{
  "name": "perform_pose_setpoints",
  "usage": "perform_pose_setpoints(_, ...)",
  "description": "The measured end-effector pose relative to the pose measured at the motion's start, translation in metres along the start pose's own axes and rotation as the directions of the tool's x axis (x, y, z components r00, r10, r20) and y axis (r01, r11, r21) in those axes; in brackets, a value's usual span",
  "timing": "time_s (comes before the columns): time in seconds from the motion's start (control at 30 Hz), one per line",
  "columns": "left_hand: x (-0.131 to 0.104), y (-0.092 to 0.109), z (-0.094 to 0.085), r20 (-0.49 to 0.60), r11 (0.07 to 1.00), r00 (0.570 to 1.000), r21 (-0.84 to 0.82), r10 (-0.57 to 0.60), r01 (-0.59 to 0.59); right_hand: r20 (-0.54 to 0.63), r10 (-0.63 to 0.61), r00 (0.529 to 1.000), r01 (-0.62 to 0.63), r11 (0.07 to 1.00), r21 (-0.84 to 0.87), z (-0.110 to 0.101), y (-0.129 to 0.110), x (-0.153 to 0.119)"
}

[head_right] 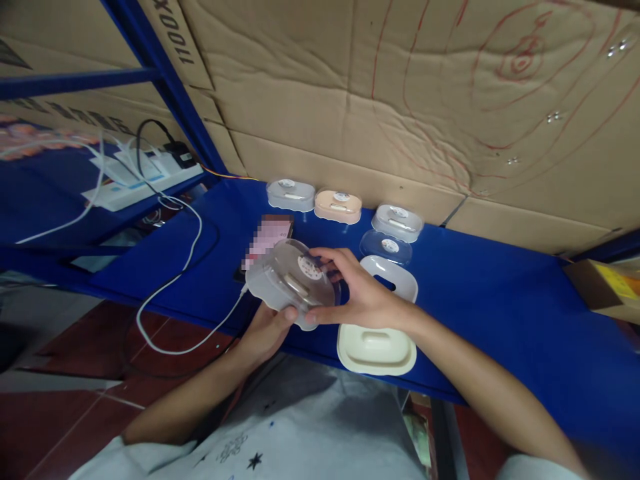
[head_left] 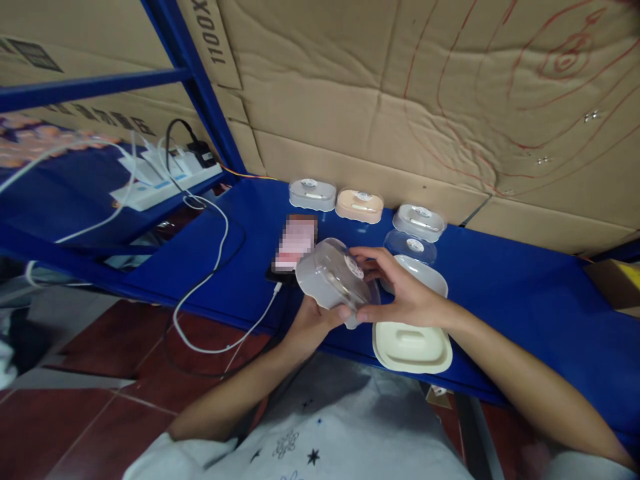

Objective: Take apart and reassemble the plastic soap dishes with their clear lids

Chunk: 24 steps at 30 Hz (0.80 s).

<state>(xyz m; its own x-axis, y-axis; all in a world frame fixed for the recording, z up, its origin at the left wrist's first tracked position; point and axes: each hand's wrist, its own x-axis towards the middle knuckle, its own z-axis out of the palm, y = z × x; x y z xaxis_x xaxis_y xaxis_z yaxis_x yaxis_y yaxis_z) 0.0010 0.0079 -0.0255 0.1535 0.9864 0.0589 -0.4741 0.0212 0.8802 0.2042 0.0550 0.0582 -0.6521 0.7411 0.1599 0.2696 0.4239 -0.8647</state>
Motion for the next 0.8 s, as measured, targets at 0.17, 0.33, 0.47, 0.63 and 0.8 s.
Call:
perform_pose_setpoints(0.17,0.001,0.000,0.000,-0.035,0.999,0.999,-0.035,0.005,-0.006,0.015,0.027,1.000,-0.027,0.999,0.042,0.005,0.002,-0.001)
perform_pose_setpoints(0.33,0.000,-0.004,-0.003,-0.050,1.000,0.999,-0.009,0.006,-0.007,0.036,-0.006,0.999,0.004,0.999,0.053,0.008,0.008,-0.002)
perform_pose_setpoints(0.47,-0.001,-0.006,-0.005,-0.037,1.000,0.999,0.013,0.013,-0.012,0.030,-0.045,0.999,0.047,0.997,-0.058,0.008,0.006,-0.005)
perform_pose_setpoints(0.63,0.000,-0.006,-0.004,-0.016,1.000,1.000,-0.013,0.001,-0.001,-0.047,-0.094,0.995,0.083,0.978,-0.192,0.011,-0.003,-0.005)
perform_pose_setpoints(0.8,0.004,0.002,0.007,0.019,0.999,0.999,-0.022,0.050,-0.050,-0.088,-0.192,0.977,0.146,0.915,-0.375,-0.013,0.017,0.026)
